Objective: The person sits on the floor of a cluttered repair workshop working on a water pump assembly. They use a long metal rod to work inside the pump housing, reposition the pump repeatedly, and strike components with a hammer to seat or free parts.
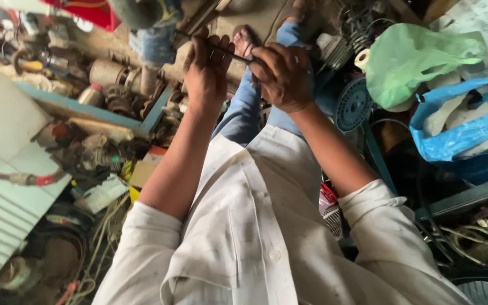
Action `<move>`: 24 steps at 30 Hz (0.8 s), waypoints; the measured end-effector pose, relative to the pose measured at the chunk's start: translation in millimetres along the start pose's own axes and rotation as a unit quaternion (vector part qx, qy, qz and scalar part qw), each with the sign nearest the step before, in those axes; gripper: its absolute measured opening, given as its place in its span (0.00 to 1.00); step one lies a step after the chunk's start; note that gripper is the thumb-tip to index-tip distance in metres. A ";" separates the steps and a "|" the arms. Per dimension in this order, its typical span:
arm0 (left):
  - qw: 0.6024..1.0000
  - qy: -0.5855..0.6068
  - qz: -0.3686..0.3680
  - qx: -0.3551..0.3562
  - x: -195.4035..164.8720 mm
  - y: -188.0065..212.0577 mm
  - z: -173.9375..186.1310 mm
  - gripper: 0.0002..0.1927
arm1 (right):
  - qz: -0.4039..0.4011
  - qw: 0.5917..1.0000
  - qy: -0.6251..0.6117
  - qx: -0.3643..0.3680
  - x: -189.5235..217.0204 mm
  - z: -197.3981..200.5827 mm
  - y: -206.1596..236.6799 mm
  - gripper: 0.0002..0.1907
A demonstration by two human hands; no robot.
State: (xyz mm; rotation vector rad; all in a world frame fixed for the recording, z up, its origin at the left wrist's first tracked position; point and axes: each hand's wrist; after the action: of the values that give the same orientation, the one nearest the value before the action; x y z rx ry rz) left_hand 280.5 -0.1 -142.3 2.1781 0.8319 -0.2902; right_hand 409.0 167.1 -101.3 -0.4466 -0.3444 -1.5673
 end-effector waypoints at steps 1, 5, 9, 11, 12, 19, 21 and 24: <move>1.000 -0.001 -0.007 -0.001 0.8 -0.9 1.0 0.16 | -0.007 0.999 -0.005 -0.032 -0.1 -1.0 4.0 0.16; 1.000 0.010 -0.003 0.009 1.4 -2.6 2.7 0.16 | -0.206 0.911 -0.346 -0.091 16.6 -11.4 26.1 0.15; 0.999 0.013 -0.015 0.036 1.1 0.0 -0.8 0.15 | -0.262 0.564 -0.782 0.046 25.6 -31.3 26.3 0.15; 0.999 0.027 -0.004 0.021 1.4 0.7 -2.6 0.17 | -0.236 0.577 -0.778 0.085 20.2 -37.1 16.5 0.16; 0.999 0.029 -0.007 0.010 1.4 0.8 -2.9 0.18 | -0.222 0.606 -0.758 0.097 17.4 -37.1 12.2 0.16; 0.995 0.073 -0.032 0.053 8.3 -3.4 3.8 0.20 | -0.177 0.934 -0.305 -0.049 14.2 -9.4 22.3 0.18; 0.988 0.093 -0.044 0.117 11.8 -4.0 4.3 0.19 | -0.258 0.820 -0.505 -0.069 18.4 -7.6 30.5 0.17; 0.994 0.081 -0.032 0.071 14.1 -3.4 2.1 0.21 | -0.284 0.584 -0.760 0.023 22.9 -16.2 29.5 0.16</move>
State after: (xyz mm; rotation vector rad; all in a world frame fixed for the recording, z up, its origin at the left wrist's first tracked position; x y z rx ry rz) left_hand 289.1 6.7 -152.1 2.3344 0.9996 -0.2116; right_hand 437.0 137.8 -106.0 -1.7481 -2.0085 -1.3246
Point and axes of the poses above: each hand's wrist, its own y-axis away from the middle knuckle, its own z-axis out of the back of the hand, x = y × z, and after that the axes turned 15 degrees about x, right-handed
